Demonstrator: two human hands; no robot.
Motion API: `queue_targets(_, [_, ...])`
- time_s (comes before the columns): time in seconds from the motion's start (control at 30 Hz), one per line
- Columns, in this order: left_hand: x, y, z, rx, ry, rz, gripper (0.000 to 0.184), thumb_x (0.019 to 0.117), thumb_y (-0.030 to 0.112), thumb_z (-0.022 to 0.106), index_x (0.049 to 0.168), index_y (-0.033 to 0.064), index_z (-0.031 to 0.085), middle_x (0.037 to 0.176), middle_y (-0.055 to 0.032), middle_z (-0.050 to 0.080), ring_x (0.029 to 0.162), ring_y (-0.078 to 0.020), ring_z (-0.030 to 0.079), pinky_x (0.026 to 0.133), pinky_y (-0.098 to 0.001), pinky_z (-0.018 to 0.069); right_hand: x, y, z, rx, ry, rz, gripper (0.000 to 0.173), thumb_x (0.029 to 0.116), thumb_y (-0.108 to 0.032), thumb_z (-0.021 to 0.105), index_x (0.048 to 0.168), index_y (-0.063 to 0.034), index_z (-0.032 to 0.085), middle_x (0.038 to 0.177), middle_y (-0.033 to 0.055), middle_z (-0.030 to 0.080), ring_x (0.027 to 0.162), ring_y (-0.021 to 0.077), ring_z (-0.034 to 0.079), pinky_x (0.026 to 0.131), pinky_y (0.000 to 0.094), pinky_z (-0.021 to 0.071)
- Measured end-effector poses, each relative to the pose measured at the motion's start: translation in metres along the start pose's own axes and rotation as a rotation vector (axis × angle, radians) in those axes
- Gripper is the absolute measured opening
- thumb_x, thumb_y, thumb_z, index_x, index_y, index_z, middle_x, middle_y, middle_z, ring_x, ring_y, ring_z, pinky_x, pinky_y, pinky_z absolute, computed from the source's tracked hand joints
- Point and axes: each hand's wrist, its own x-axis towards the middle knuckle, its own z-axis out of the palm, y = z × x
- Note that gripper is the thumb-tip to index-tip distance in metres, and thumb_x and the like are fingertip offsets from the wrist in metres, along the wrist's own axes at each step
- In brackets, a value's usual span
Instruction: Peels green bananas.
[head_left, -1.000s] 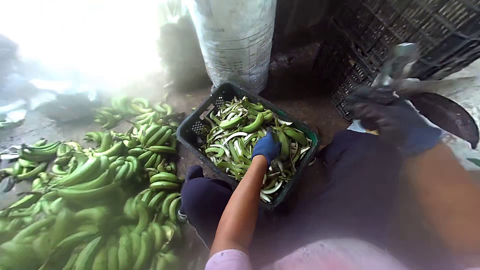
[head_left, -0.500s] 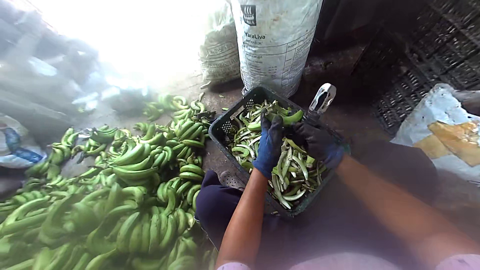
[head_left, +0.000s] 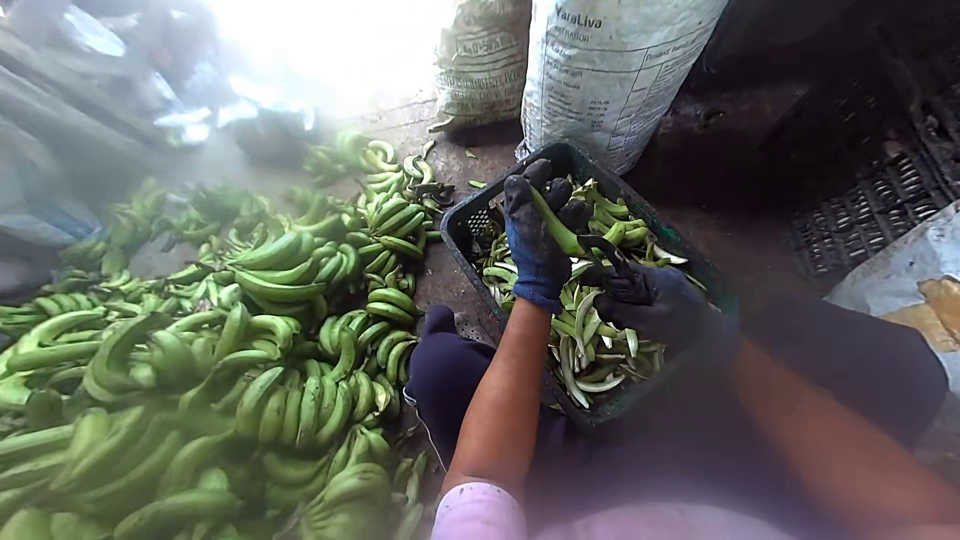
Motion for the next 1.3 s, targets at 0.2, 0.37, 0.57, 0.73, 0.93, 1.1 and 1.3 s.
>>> queue_targets(0.2, [-0.016,-0.024,0.005,0.083,-0.084,0.045,0.030,0.1093,0.022,0.029,0.118,0.0115,0.055,0.081,0.0046,0.063,0.070,-0.0046,0.063,0.067,-0.0250,0.0575,0.009,-0.002,-0.001,-0.308,0.084,0.045,0.014,0.0888,-0.019,0.076,0.098,-0.0110,0.070,0.076,0.0037,0.068,0.065,0.0171,0.065,0.061,0.0435,0.0551])
queue_targets(0.37, [-0.036,-0.029,0.018,0.003,0.015,-0.223,0.039,0.1121,0.032,0.025,0.114,0.0128,0.058,0.086,0.0028,0.066,0.080,-0.0046,0.065,0.074,-0.0249,0.0564,0.021,0.002,-0.006,-0.601,0.128,0.180,0.022,0.0924,-0.028,0.072,0.098,-0.0060,0.069,0.087,0.0159,0.069,0.084,0.0354,0.068,0.072,0.0608,0.0516])
queue_targets(0.57, [-0.051,-0.050,0.009,0.144,0.095,-0.358,0.058,0.1105,0.047,0.020,0.127,0.0094,0.061,0.108,-0.0068,0.069,0.099,-0.0151,0.066,0.088,-0.0386,0.0552,0.031,0.016,-0.007,-0.780,0.127,0.249,0.029,0.0958,-0.029,0.067,0.112,-0.0059,0.068,0.107,0.0200,0.070,0.103,0.0403,0.068,0.084,0.0628,0.0523])
queue_targets(0.73, [-0.060,-0.052,-0.026,0.444,-0.214,-0.292,0.042,0.1090,0.040,0.034,0.140,0.0194,0.052,0.112,-0.0048,0.066,0.090,-0.0127,0.064,0.072,-0.0370,0.0573,0.031,0.025,-0.021,-0.861,0.112,0.333,0.036,0.0905,-0.030,0.075,0.122,-0.0149,0.068,0.117,0.0177,0.068,0.109,0.0408,0.066,0.084,0.0656,0.0521])
queue_targets(0.93, [-0.056,-0.060,-0.047,0.363,-0.538,-0.977,0.043,0.1085,0.047,0.039,0.131,0.0132,0.054,0.101,-0.0109,0.067,0.086,-0.0227,0.069,0.073,-0.0395,0.0606,0.022,0.057,-0.038,-1.117,0.056,0.263,0.053,0.0858,-0.025,0.080,0.136,-0.0215,0.063,0.119,0.0199,0.066,0.106,0.0429,0.065,0.085,0.0622,0.0526])
queue_targets(1.1, [-0.058,-0.048,-0.033,0.369,-0.594,-1.034,0.042,0.1100,0.046,0.033,0.120,0.0100,0.052,0.091,-0.0082,0.064,0.078,-0.0204,0.067,0.070,-0.0375,0.0610,0.024,0.060,-0.050,-1.114,0.108,0.332,0.041,0.0895,-0.028,0.077,0.128,-0.0184,0.068,0.117,0.0198,0.067,0.109,0.0421,0.064,0.086,0.0620,0.0519])
queue_targets(1.3, [-0.075,-0.044,-0.022,0.463,-0.837,-1.123,0.039,0.1104,0.037,0.040,0.114,0.0043,0.060,0.090,-0.0078,0.066,0.080,-0.0183,0.069,0.073,-0.0351,0.0624,0.004,0.098,-0.120,-0.345,0.306,0.417,0.035,0.1012,-0.035,0.063,0.134,-0.0206,0.061,0.113,0.0100,0.071,0.092,0.0264,0.070,0.076,0.0491,0.0592])
